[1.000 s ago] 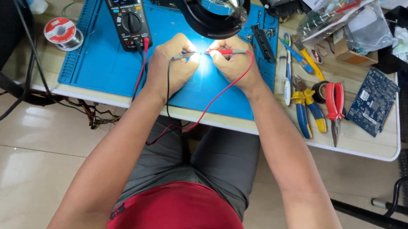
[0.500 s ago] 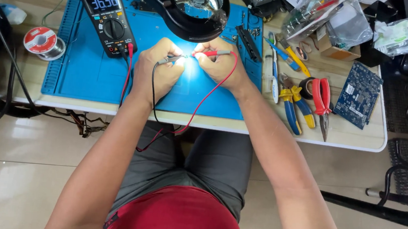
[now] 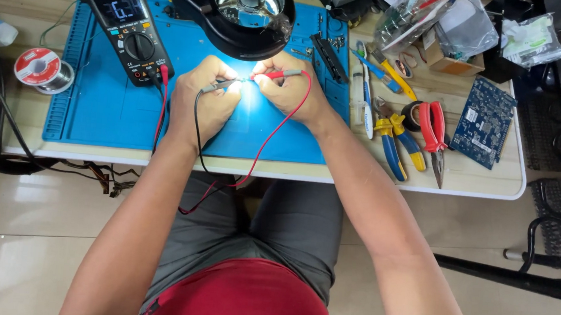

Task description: Testing and comparing electronic components on a circuit board using a multimeter and a digital microscope.

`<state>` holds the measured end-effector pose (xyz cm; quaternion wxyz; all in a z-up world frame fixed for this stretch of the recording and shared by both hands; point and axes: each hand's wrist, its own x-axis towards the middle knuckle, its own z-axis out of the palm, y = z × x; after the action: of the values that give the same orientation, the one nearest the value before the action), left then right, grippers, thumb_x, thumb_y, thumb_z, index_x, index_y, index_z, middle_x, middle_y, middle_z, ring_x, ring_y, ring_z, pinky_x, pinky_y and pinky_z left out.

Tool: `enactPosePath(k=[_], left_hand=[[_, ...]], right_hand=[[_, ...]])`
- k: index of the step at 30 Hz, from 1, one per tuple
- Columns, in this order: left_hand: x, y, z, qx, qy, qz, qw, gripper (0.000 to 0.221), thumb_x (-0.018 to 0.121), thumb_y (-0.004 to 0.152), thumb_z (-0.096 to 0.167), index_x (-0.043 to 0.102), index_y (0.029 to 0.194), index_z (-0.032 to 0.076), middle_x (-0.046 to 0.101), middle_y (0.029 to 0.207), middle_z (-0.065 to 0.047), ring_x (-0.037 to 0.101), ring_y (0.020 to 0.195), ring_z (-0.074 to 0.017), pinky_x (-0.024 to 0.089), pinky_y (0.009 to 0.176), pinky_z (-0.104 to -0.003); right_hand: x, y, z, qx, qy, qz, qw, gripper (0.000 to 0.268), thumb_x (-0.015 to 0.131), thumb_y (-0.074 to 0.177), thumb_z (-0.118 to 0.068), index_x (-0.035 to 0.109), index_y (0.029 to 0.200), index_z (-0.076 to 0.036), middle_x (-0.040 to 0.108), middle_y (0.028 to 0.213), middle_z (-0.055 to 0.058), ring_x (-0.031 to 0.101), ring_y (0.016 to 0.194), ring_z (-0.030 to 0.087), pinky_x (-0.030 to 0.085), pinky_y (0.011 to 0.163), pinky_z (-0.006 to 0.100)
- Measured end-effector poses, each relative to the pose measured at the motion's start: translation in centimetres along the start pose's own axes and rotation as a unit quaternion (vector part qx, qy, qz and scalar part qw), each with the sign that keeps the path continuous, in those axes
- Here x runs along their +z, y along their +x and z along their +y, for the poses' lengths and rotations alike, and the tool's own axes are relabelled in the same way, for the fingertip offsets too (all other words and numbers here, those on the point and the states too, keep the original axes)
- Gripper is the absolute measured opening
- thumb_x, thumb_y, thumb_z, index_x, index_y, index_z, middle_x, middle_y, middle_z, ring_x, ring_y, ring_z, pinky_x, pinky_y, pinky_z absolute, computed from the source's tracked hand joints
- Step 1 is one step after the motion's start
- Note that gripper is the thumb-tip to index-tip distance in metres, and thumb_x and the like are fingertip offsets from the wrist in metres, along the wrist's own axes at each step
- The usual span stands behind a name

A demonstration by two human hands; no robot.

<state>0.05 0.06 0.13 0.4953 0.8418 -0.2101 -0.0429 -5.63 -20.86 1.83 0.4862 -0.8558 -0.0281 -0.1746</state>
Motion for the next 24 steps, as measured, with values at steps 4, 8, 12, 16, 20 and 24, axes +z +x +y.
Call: enactPosePath(k=[4,8,12,16,20,24], left_hand=[[-0.38,-0.07,0.73,-0.001,-0.003,-0.001,1.000,0.010,0.077,0.093,0.017,0.077,0.101,0.022,0.070,0.070,-0.004,0.074,0.082,-0.0320,0.058,0.076,-0.046],[-0.34,0.02,0.66,-0.003,-0.004,-0.005,1.000,0.011,0.077,0.093,0.016,0.078,0.102,0.022,0.067,0.068,-0.003,0.073,0.081,-0.0308,0.058,0.076,-0.045],[-0.31,-0.04,0.62,0.000,-0.006,-0.002,1.000,0.011,0.078,0.093,0.016,0.078,0.103,0.021,0.067,0.068,-0.004,0.073,0.080,-0.0324,0.058,0.075,-0.046],[-0.39,-0.04,0.74,0.000,-0.007,-0.002,1.000,0.011,0.077,0.093,0.016,0.078,0.103,0.020,0.067,0.068,-0.005,0.073,0.079,-0.0329,0.058,0.075,-0.046],[-0.29,0.02,0.61,0.003,-0.006,0.000,1.000,0.011,0.078,0.093,0.016,0.078,0.103,0.021,0.067,0.068,-0.004,0.073,0.080,-0.0328,0.058,0.075,-0.046],[-0.24,-0.04,0.52,0.008,-0.008,0.004,1.000,0.011,0.078,0.093,0.016,0.078,0.103,0.021,0.067,0.068,-0.004,0.073,0.079,-0.0326,0.058,0.075,-0.046]], right_hand=[[-0.02,-0.18,0.14,-0.006,-0.005,0.002,1.000,0.012,0.074,0.093,-0.007,0.080,0.103,-0.009,0.073,0.075,0.008,0.068,0.068,0.019,0.058,0.073,0.037],[0.08,-0.25,0.36,-0.009,-0.002,0.001,1.000,0.012,0.072,0.093,-0.007,0.080,0.103,-0.008,0.074,0.076,0.009,0.069,0.069,0.020,0.058,0.074,0.038],[0.21,-0.21,0.91,-0.012,-0.004,-0.001,1.000,0.013,0.073,0.093,-0.007,0.080,0.104,-0.009,0.074,0.078,0.009,0.069,0.070,0.020,0.059,0.075,0.039],[0.10,-0.26,0.58,-0.013,-0.006,-0.003,1.000,0.012,0.072,0.094,-0.008,0.080,0.103,-0.009,0.073,0.076,0.008,0.068,0.069,0.020,0.058,0.073,0.039],[0.11,-0.25,0.70,-0.017,-0.003,-0.001,1.000,0.012,0.072,0.093,-0.007,0.080,0.103,-0.009,0.072,0.076,0.008,0.068,0.069,0.020,0.058,0.073,0.039],[0.15,-0.15,0.85,-0.029,-0.005,-0.001,1.000,0.012,0.071,0.093,-0.007,0.079,0.102,-0.009,0.072,0.076,0.008,0.068,0.069,0.021,0.059,0.074,0.039]])
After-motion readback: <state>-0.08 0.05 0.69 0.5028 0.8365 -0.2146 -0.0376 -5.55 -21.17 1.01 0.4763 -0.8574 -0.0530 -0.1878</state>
